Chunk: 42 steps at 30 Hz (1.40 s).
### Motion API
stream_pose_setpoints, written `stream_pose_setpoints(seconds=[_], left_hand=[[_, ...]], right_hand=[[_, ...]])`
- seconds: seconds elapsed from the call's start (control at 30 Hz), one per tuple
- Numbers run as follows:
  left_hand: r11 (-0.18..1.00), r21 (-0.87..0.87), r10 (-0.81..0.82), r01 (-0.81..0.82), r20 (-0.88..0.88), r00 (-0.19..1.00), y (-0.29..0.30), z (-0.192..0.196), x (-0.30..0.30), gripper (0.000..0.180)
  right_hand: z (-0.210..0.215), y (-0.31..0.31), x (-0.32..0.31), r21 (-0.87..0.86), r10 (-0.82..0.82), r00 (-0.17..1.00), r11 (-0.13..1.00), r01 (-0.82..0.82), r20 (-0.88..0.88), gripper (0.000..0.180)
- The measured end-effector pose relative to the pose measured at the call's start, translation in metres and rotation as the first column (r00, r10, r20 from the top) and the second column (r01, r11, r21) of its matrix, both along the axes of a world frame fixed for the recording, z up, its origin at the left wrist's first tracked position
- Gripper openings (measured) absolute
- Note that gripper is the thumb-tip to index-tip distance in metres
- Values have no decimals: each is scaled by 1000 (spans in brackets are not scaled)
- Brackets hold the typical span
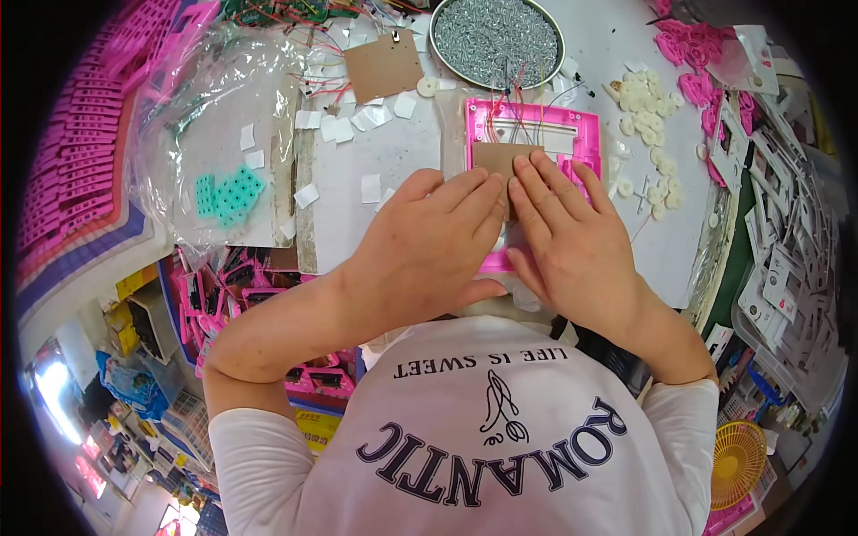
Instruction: Assembling components into a pink frame and packaging the finished toy.
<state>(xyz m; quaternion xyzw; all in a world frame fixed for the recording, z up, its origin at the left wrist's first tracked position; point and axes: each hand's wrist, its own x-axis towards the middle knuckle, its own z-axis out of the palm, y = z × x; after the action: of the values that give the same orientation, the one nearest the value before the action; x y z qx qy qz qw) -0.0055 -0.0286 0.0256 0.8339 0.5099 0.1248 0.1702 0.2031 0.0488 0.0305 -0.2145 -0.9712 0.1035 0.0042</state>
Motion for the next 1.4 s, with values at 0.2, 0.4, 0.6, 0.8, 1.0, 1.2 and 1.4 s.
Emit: stream_pose_setpoints(seconds=[0.2,0.4,0.6,0.8,1.0,1.2,1.4], left_hand=[[969,-178,206,-171,200,958,106,6,-47,15],[942,307,207,-139,-202,957,177,-31,-60,19],[878,378,358,-294,-108,927,182,-58,-61,23],[937,225,276,-267,-7,961,166,-22,-50,17],[933,290,122,-214,307,944,75,-6,-2,8],[940,94,221,-329,567,793,45,-24,15,9],[937,71,229,-343,615,754,45,-25,17,11]], right_hand=[[0,9,-6,120,66,998,990,-67,8,52],[3,5,-4,61,20,1000,998,-19,-9,54],[14,39,16,-398,-121,896,915,-67,-428,31],[57,152,55,-493,-522,-88,840,-228,-848,25],[70,126,-3,-751,-470,591,322,-577,-656,30],[69,91,-14,-669,-256,620,348,-657,-742,23],[73,87,-15,-674,-222,647,390,-627,-730,19]])
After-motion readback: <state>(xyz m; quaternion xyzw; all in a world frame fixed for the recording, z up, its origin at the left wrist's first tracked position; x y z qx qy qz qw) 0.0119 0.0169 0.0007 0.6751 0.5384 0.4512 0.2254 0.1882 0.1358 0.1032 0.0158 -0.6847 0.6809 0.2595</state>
